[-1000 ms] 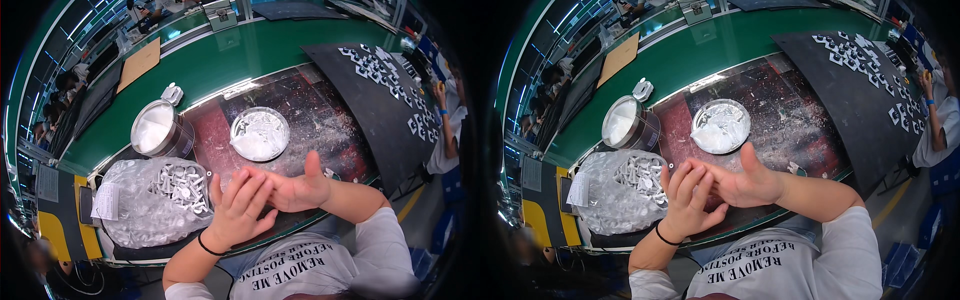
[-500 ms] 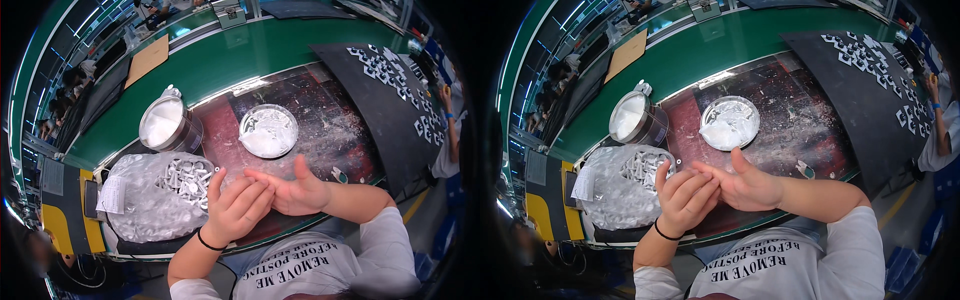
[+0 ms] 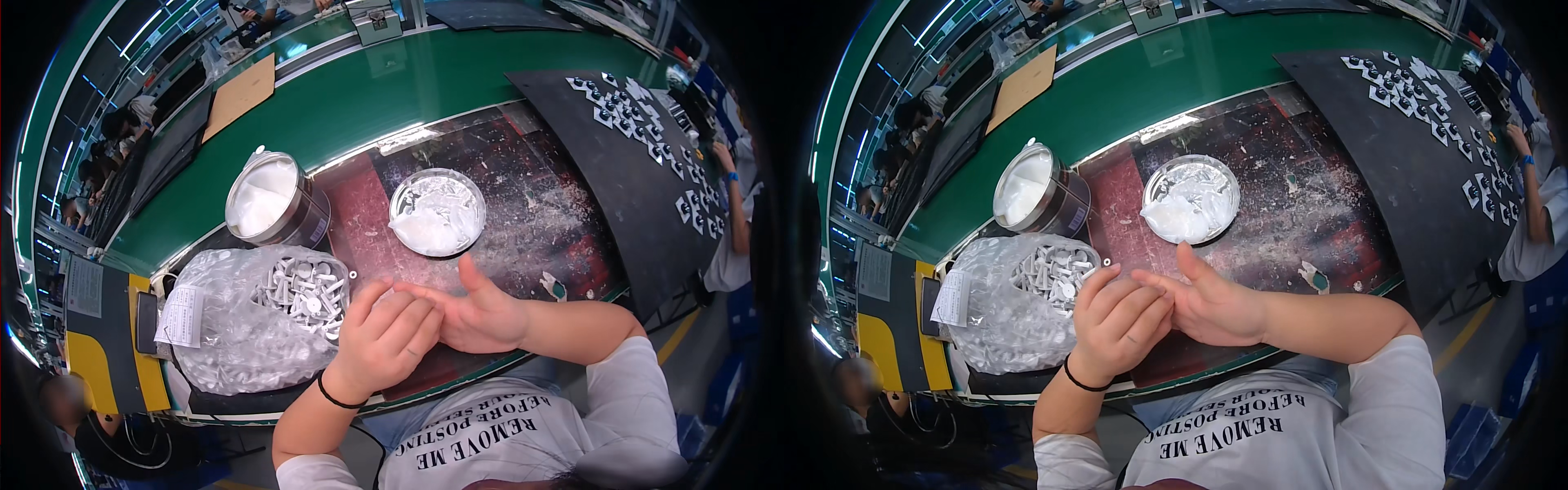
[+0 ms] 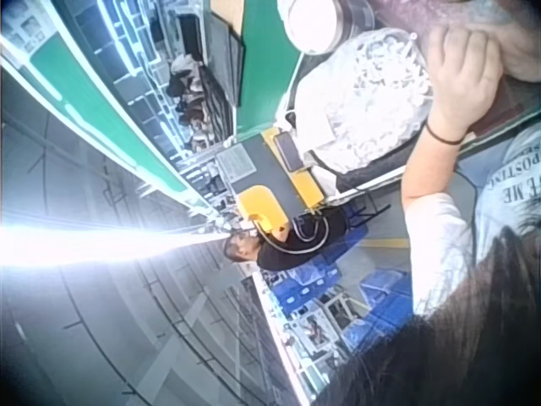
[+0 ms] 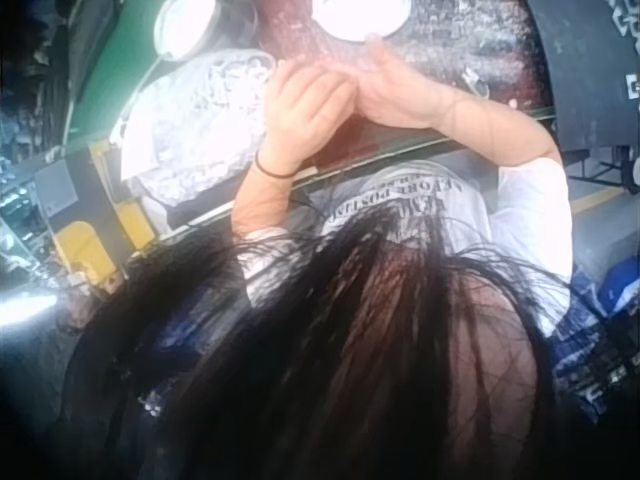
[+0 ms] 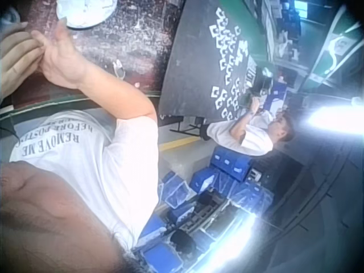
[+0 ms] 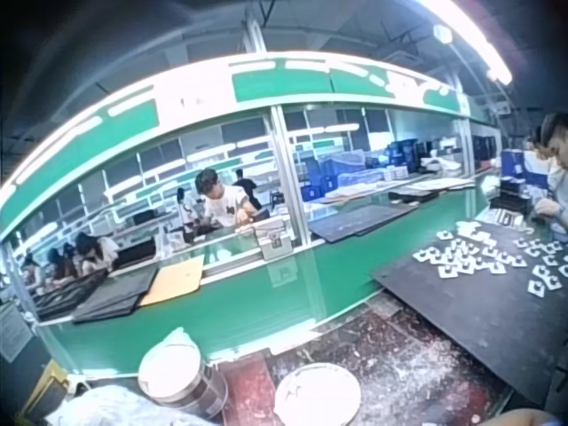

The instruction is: The person assembles small white plastic components by hand. They pick up a base piece, apply a white paste from a container using a small applicator, and then insert a cylindrical part into the base. The person repeats this process for multiple units, placing the finished assemblies on a black tray.

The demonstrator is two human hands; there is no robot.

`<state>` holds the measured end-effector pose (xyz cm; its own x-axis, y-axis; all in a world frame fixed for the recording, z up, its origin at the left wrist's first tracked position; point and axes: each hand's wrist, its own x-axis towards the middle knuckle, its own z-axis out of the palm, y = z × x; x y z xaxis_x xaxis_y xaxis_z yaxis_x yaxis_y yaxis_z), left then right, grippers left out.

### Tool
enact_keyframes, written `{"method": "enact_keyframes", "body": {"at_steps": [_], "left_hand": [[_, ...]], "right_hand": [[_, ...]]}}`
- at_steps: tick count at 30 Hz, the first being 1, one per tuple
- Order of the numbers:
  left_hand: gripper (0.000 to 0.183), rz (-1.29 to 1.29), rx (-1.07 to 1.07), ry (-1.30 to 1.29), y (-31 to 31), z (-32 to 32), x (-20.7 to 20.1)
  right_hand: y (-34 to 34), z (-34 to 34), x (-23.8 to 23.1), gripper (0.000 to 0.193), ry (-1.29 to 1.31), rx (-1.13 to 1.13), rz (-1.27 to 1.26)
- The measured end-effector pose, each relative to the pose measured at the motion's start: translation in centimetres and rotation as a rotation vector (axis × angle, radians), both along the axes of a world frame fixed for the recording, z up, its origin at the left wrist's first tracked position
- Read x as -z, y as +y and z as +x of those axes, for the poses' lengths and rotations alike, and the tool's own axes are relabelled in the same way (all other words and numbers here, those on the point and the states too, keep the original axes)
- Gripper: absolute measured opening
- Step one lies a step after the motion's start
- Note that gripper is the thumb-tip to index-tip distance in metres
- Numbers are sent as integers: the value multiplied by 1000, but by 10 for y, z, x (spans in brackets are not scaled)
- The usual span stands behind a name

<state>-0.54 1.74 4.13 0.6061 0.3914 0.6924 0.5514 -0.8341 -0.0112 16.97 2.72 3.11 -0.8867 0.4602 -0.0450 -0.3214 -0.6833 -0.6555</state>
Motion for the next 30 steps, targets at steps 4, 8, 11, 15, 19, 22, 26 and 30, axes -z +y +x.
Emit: {"method": "enact_keyframes", "body": {"at_steps": [4, 8, 11, 15, 19, 22, 26, 30], "left_hand": [[22, 19, -28, -10, -3, 4, 2], [20, 23, -47, -30, -3, 8, 3], [19, -4, -53, -67, -1, 9, 7], [18, -79, -56, -139, 1, 9, 8], [19, -128, -51, -172, 2, 7, 8], [19, -73, -2, -163, 1, 3, 6], [20, -37, 18, -115, 1, 0, 5], [21, -15, 14, -82, 0, 1, 5]], "right_hand": [[-1, 0, 1, 106, 15, 7, -76], [-2, 0, 2, 105, 47, 17, -99], [-2, 0, 2, 105, 68, 12, -89], [-2, -1, 0, 105, 116, 9, -44], [-2, 0, -3, 108, 136, -2, -8], [-2, 2, -3, 110, 145, -18, -1], [1, 2, -5, 117, 45, -49, 37], [0, 3, 0, 114, 50, -35, -6]]}}
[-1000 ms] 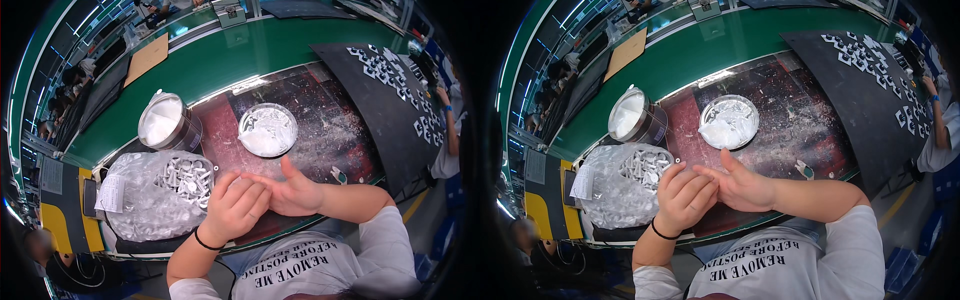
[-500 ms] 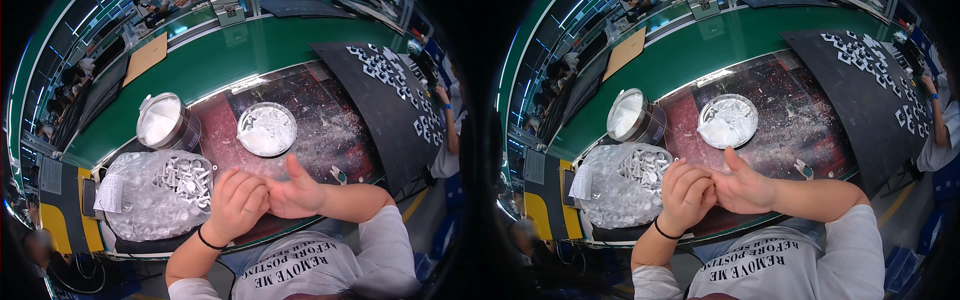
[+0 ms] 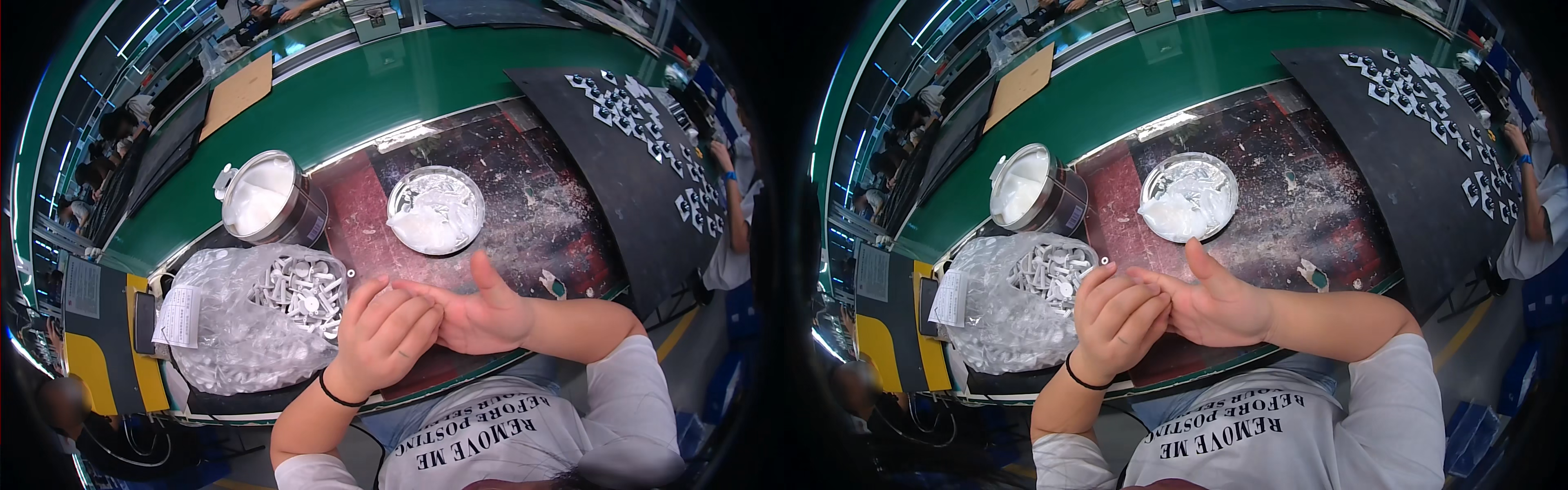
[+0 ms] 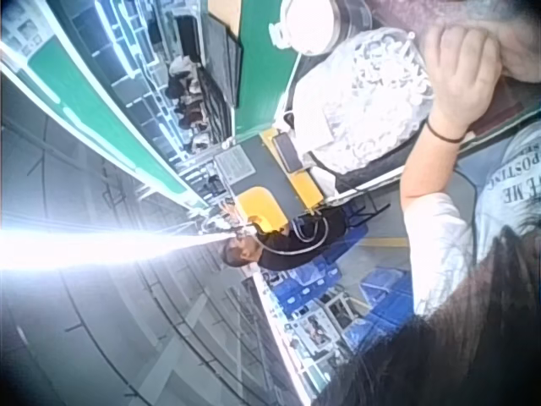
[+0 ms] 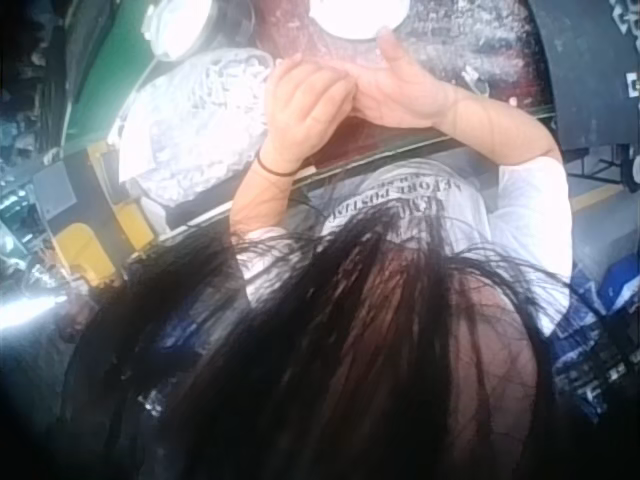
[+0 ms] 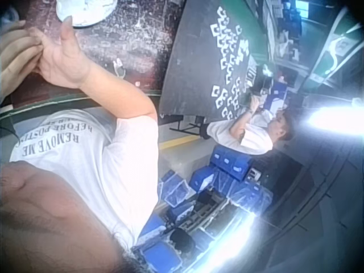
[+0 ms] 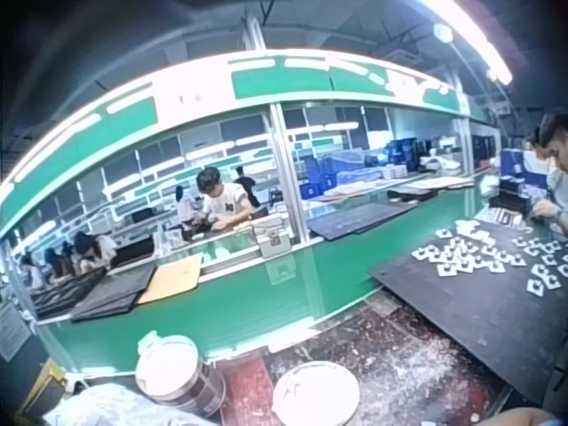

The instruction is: The person assembles small white plastic components by hand. They pick up a base piece, apply a white paste from a container using a small applicator, and then insert a cylindrical part into the base. The person repeats this process for multiple units, placing the finished assemblies on a black tray.

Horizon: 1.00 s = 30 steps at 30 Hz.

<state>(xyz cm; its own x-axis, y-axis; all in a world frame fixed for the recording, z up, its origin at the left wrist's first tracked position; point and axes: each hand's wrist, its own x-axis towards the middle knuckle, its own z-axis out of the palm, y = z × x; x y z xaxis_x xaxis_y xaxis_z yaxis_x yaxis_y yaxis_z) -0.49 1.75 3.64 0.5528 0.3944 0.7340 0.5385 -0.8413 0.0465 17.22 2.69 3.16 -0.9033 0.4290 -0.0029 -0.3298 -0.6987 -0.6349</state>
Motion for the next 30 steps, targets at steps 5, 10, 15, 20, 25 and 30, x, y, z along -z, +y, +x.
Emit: {"method": "enact_keyframes", "body": {"at_steps": [5, 10, 15, 20, 25, 30], "left_hand": [[23, -2, -18, 23, -1, 1, 0], [26, -5, -28, 79, -2, 1, 1], [27, -38, -31, 167, -7, 3, -2], [25, -31, 10, 198, -6, 5, -1], [25, -32, 18, 168, -6, 5, 0], [26, -43, 20, 130, -5, 5, 1]], "right_hand": [[-1, 0, 4, 105, 33, 35, -36], [-2, -2, 2, 96, -38, 63, -7], [-4, -4, 6, 81, -114, 93, -27], [-4, -4, 13, 69, -137, 112, -18], [-8, -3, 16, 69, -92, 111, -7], [-7, -1, 19, 73, -63, 97, 27]]}}
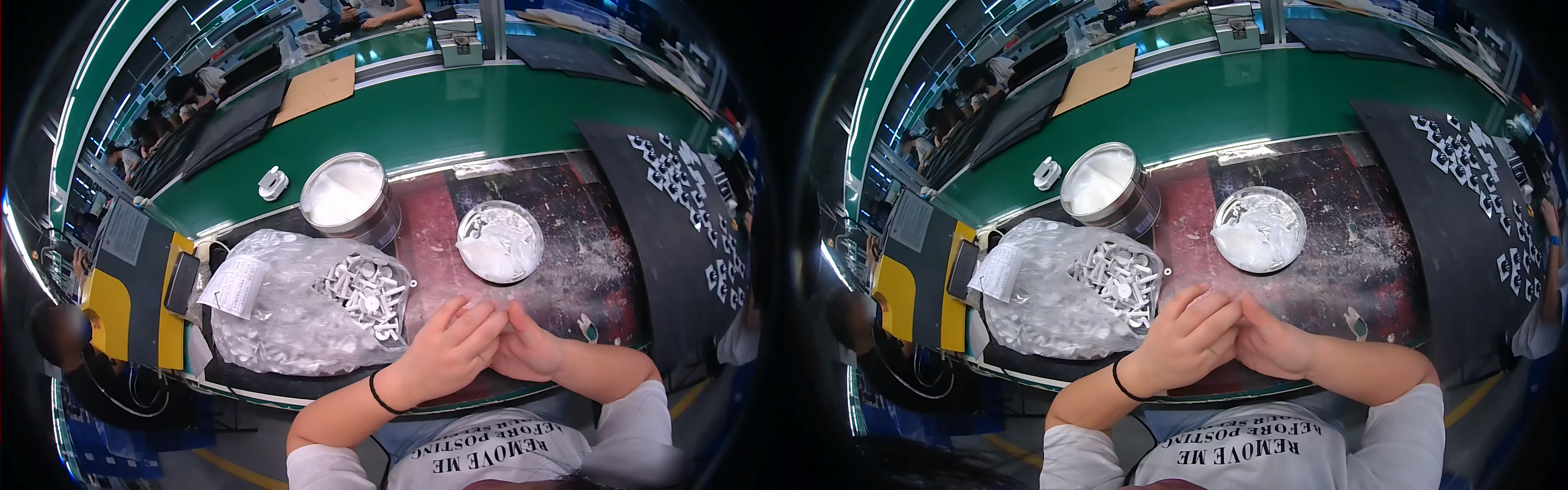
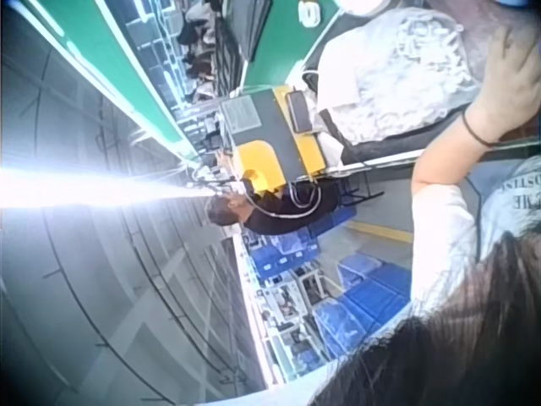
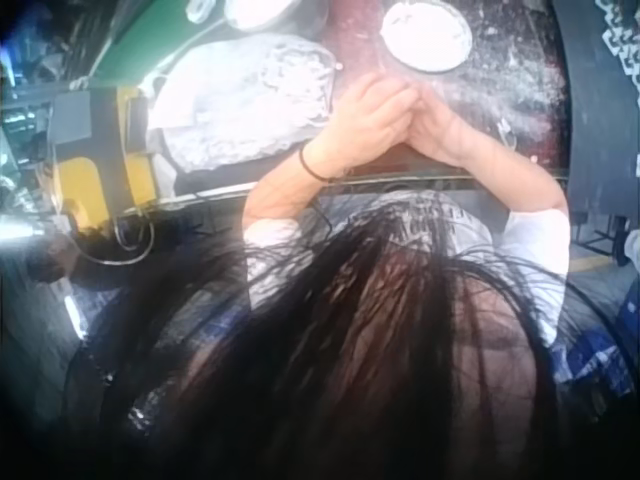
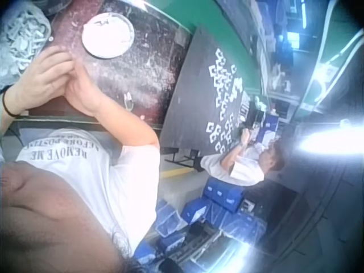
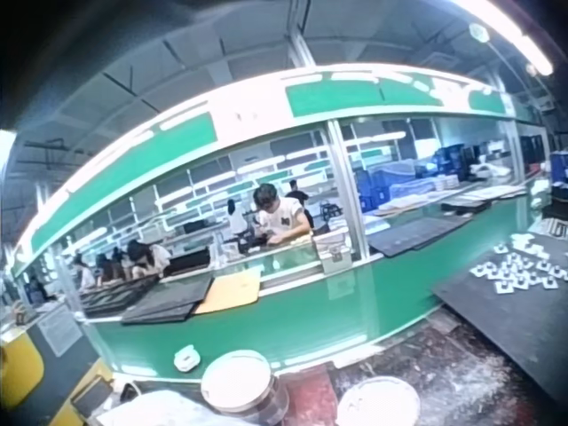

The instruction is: The person assembles small white plastic components by hand. They pick up a base piece, apply a white paste from a container using a small applicator, and then insert a cylindrical part into the base. The person repeats this process for multiple units, placing the finished assemblies on a black tray.

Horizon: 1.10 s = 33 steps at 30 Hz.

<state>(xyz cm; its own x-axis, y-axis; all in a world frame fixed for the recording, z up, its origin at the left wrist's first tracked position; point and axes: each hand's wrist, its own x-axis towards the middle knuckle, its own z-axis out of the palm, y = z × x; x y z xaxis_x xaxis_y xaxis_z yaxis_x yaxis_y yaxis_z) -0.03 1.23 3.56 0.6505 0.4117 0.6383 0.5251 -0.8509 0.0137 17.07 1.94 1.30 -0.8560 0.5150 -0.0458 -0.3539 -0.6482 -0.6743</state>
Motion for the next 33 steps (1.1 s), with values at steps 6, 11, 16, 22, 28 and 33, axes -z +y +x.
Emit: {"method": "enact_keyframes", "body": {"at_steps": [6, 11, 16, 22, 28, 33], "left_hand": [[26, -56, 19, -76, 1, 1, 0], [25, -128, 39, -171, 5, 2, 3], [27, -227, 89, -203, 10, -2, 0], [31, -34, 113, -207, 8, -7, 4], [29, 55, 87, -189, 4, 1, 10], [32, 69, 61, -176, 2, 2, 11]], "right_hand": [[-2, 1, -4, 81, -77, -17, 95], [1, 4, 3, 84, -163, -64, 256], [5, 10, 34, 73, -177, -36, 371], [6, 12, 11, 74, -217, 6, 523], [3, 17, 15, 82, -259, 59, 588], [3, 13, 20, 88, -322, 140, 769]]}}
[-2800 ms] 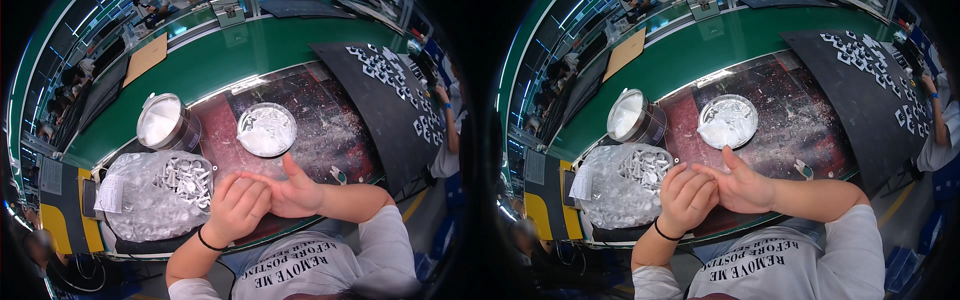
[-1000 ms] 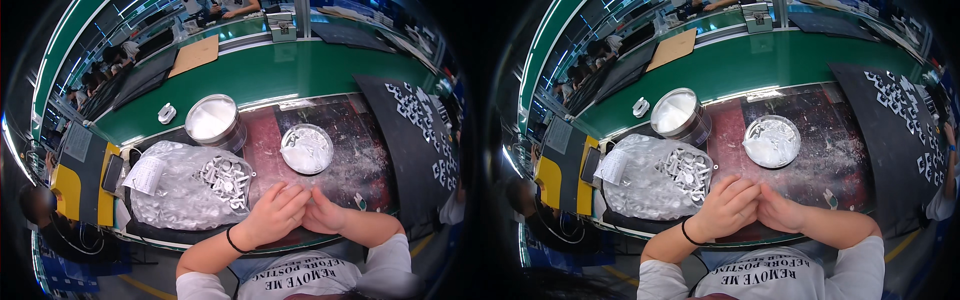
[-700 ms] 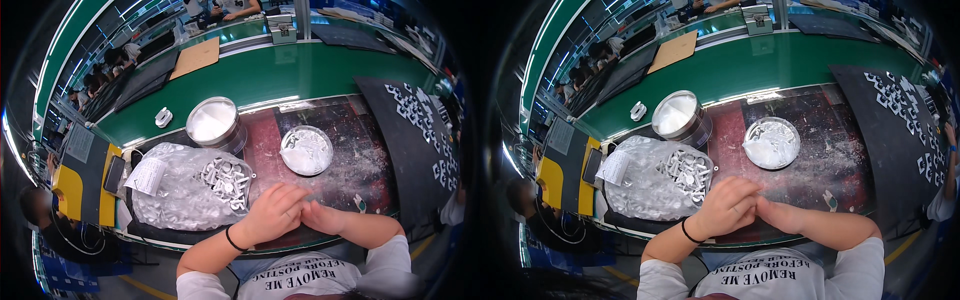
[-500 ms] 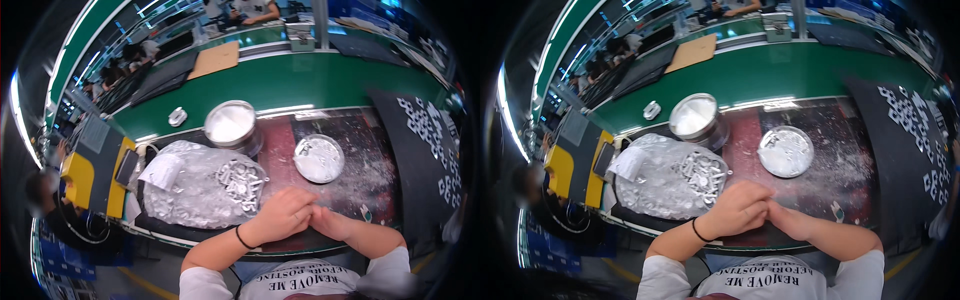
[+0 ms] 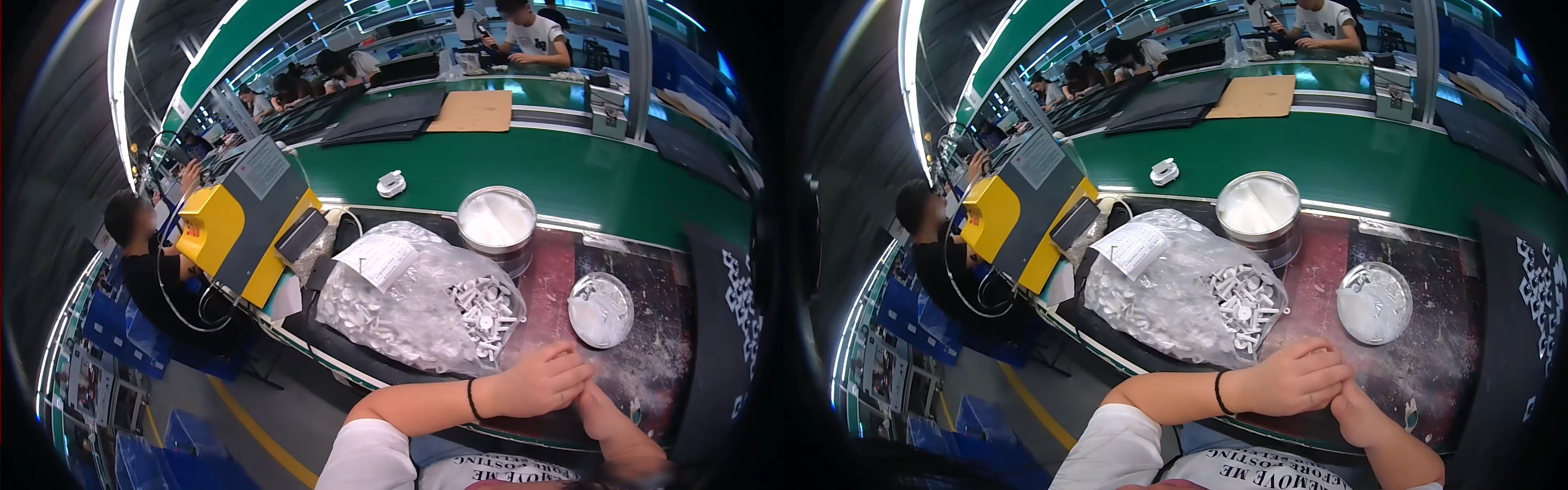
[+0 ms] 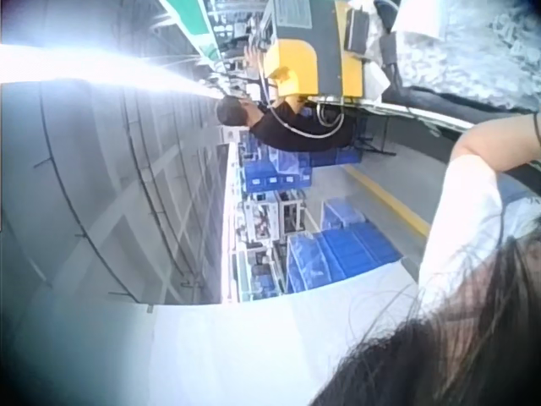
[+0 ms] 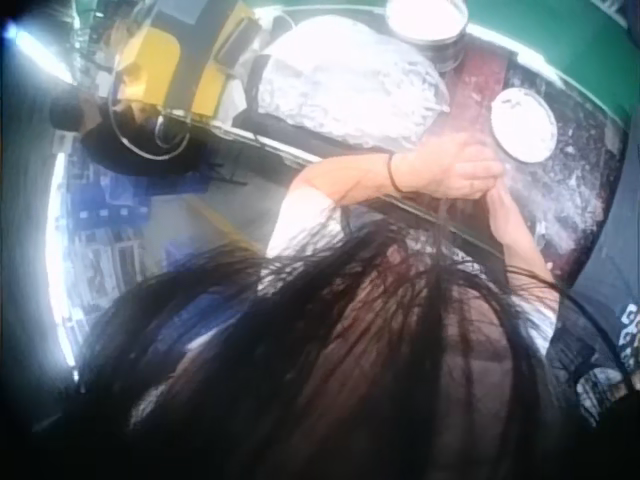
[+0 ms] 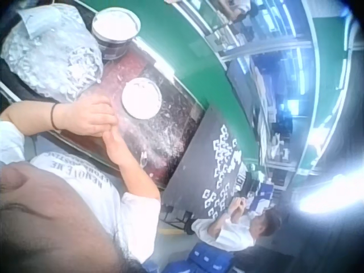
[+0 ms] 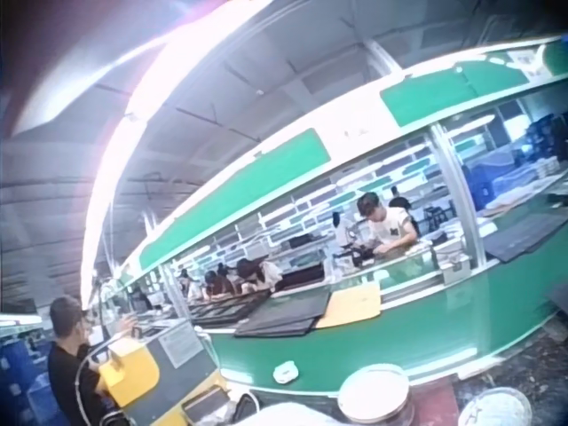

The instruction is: The person assembles small white plastic components by hand. They pick up a base piece, apply a white paste from a container using a small applicator, and then insert a cylindrical part into the base. The person repeats this process for multiple units, placing the finished assemblies on a black tray.

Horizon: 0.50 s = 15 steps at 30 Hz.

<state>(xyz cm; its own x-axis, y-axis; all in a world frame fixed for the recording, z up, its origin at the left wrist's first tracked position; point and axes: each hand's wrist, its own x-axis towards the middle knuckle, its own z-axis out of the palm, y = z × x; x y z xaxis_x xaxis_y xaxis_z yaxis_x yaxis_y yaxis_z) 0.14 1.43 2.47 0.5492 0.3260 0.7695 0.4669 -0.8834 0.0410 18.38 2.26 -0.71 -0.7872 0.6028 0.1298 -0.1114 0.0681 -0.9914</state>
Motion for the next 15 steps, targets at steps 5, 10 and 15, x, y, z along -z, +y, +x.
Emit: {"method": "enact_keyframes", "body": {"at_steps": [5, 10, 15], "left_hand": [[33, -16, -9, -93, -4, 7, 4], [35, -34, 0, -133, -6, 9, 5], [32, -53, 47, -138, -5, 11, 1]], "right_hand": [[-2, -3, -10, 89, -7, 23, -8], [-1, -8, -20, 90, 22, -2, -109], [-2, -8, -34, 91, 79, -23, -226]]}}
